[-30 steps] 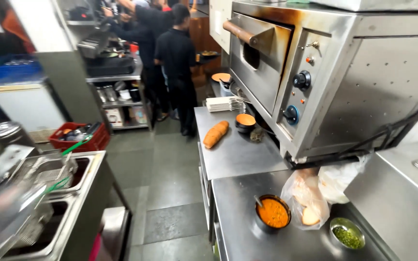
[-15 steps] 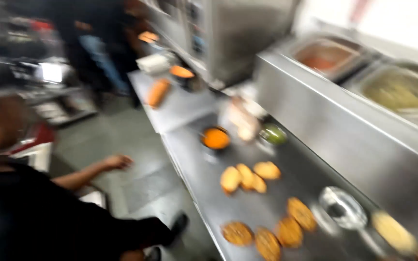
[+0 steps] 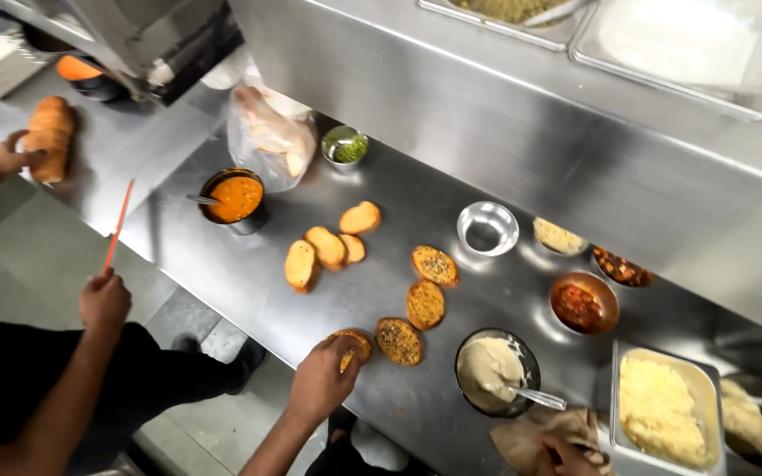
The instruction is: Spreading cream cheese and adding tomato topping to toasted bread slices to assemble bruschetta.
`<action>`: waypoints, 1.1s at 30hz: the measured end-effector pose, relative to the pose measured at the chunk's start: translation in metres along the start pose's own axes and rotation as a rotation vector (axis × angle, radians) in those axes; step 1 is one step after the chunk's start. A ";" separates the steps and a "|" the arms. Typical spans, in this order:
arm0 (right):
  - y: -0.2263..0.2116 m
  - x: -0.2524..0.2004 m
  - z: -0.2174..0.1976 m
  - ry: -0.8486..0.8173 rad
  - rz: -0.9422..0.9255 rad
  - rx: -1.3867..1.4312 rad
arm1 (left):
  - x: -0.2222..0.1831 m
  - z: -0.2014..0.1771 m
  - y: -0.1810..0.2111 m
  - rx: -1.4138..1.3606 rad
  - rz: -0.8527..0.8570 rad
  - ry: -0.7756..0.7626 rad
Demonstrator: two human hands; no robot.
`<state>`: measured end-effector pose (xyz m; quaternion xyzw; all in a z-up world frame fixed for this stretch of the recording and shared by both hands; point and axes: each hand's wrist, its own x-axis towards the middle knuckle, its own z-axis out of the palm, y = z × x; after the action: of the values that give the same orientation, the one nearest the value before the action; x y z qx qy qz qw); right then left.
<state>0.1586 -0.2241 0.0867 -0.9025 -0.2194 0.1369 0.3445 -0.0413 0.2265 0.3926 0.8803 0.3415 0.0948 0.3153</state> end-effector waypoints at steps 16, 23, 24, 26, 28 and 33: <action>-0.319 0.035 -0.084 -0.081 0.318 -0.737 | 0.045 0.014 -0.092 0.427 0.194 -0.323; -0.351 0.007 -0.085 0.101 0.325 -0.623 | 0.054 0.017 -0.092 0.292 0.209 -0.307; -0.346 0.004 -0.082 0.104 0.337 -0.627 | 0.056 0.019 -0.090 0.288 0.218 -0.316; -0.336 -0.003 -0.075 0.053 0.412 -0.586 | 0.057 0.022 -0.087 0.208 0.189 -0.285; -0.344 -0.005 -0.073 0.123 0.390 -0.520 | 0.062 0.024 -0.085 0.221 0.183 -0.299; -0.346 -0.004 -0.066 0.190 0.382 -0.474 | 0.070 0.026 -0.079 0.242 0.136 -0.339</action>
<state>0.0768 -0.0328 0.3708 -0.9912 -0.0386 0.0595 0.1116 -0.0212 0.3051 0.3200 0.9361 0.2321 -0.0753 0.2533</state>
